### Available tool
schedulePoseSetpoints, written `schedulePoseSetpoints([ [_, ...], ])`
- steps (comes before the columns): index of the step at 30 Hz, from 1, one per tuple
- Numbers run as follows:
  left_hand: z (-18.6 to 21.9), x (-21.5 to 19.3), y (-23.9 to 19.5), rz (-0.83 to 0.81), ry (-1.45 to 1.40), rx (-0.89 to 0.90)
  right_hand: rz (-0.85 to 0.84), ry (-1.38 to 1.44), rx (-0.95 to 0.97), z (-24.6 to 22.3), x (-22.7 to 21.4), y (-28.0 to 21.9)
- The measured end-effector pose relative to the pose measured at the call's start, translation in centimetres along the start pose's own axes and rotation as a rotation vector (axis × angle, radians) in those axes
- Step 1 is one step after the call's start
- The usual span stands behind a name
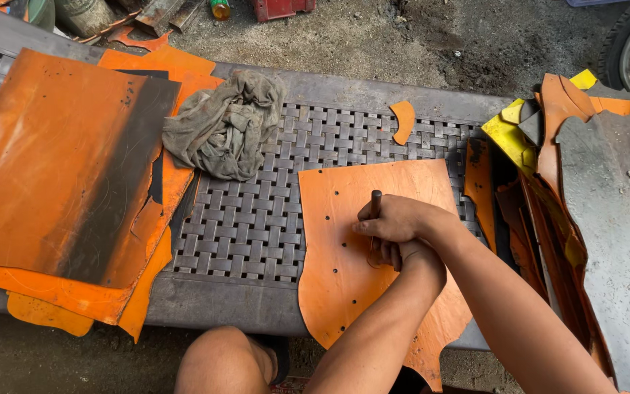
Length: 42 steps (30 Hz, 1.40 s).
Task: The person uses a small knife to cut shapes from an orange sheet of material placed on a woven plastic bench. They repeatedly trace and cut out small pieces, removing them from the main sheet.
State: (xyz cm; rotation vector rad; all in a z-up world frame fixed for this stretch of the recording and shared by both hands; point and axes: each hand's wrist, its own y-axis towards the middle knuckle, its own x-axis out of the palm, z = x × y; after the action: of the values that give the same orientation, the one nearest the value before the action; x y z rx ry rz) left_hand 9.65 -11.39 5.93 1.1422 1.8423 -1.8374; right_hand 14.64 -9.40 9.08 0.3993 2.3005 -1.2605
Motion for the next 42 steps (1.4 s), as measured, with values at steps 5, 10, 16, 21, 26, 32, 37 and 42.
schedulePoseSetpoints([
  [5, 0.0, -0.4, -0.7, -0.004, -0.007, 0.027, 0.016, 0.132, -0.062, 0.8, 0.4, 0.5],
  [10, -0.1, -0.5, -1.1, -0.009, -0.003, 0.042, 0.000, 0.117, -0.063, 1.2, 0.5, 1.0],
  [16, -0.4, -0.5, -1.0, -0.014, -0.006, 0.044, -0.008, -0.033, 0.009, 0.2, 0.0, 0.7],
  [21, -0.6, -0.5, -0.9, -0.014, -0.008, 0.045, 0.099, -0.516, -0.289, -2.3, -0.1, 1.3],
  [26, -1.0, -0.6, -1.0, -0.001, -0.019, 0.050, 0.286, -0.672, -0.588, -3.7, 0.6, 1.8],
  [32, -1.2, -0.3, -0.9, 0.018, -0.066, 0.042, 0.211, 0.231, -0.179, 0.3, -1.5, 3.3],
  [37, -1.0, 0.2, -0.8, -0.021, 0.077, -0.017, 0.232, 0.437, -0.148, 4.0, -1.5, 5.3],
  [42, -1.3, -0.1, -1.3, -0.030, 0.082, 0.011, 0.197, 0.447, -0.183, 4.9, -1.3, 6.1],
])
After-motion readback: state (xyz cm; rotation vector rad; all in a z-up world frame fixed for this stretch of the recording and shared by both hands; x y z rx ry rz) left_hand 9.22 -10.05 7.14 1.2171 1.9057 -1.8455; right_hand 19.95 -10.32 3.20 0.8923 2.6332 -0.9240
